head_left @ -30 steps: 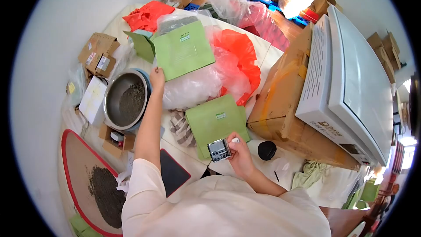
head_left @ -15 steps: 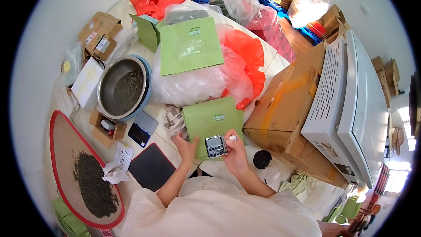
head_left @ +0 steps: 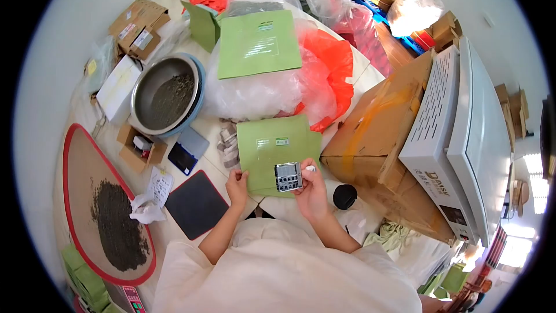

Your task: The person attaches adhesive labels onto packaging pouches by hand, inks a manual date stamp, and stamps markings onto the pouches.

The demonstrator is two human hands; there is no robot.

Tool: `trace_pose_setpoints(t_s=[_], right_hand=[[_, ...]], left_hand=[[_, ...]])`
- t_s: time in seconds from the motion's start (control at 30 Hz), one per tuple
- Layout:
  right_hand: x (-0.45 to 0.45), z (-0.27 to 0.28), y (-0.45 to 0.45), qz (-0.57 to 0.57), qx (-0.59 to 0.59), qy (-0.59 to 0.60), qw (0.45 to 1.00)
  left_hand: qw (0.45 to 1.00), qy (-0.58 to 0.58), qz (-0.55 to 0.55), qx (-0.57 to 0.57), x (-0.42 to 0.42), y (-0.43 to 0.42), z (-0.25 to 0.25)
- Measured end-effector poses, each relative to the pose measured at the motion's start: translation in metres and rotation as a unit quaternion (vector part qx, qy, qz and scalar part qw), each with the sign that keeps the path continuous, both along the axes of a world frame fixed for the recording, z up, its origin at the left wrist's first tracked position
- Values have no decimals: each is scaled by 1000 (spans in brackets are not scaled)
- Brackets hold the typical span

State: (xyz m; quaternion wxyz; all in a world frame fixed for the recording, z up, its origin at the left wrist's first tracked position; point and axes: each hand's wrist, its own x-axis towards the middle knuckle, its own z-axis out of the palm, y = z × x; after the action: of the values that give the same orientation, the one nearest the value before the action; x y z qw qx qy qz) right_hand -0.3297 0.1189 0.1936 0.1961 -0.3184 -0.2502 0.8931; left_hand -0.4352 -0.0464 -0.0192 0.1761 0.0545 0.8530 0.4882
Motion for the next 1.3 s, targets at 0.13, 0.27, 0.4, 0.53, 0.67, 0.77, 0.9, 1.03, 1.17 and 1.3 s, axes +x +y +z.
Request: trace_pose_setpoints(t_s=[0.13,0.27,0.4,0.53,0.67,0.77,0.9,1.03,1.17,1.3], right_hand=[[3,7,-7,25,-4,-13,1000],[-8,-4,-18,21,-1,-28,999],[-31,-34,-32,84,18,18,996],[-57,-59,-68,170,31,-1,985],[-73,-79,-109,235,51,-53,969],[-82,-90,-125,294,132,-77,943],[-96,-111,-151,352,276,-119,887],[-102,-137,-179,388,503,-134,760],[-98,-152,-197,436,640,-128,620],[-92,-166,-215,443,717,-54,536]], left_hand=[[979,-23,74,187,12,-17,49],[991,127,43,26,-7,-110,95],[993,67,73,-57,-35,-248,94],[997,13,48,-54,-52,-330,68],[990,28,-3,-135,-56,-338,30],[964,146,31,-220,-41,-321,35],[935,266,78,-221,-8,-293,17],[964,214,47,-153,19,-237,-3],[975,152,17,-161,23,-216,-18],[975,143,21,-168,24,-216,-31]])
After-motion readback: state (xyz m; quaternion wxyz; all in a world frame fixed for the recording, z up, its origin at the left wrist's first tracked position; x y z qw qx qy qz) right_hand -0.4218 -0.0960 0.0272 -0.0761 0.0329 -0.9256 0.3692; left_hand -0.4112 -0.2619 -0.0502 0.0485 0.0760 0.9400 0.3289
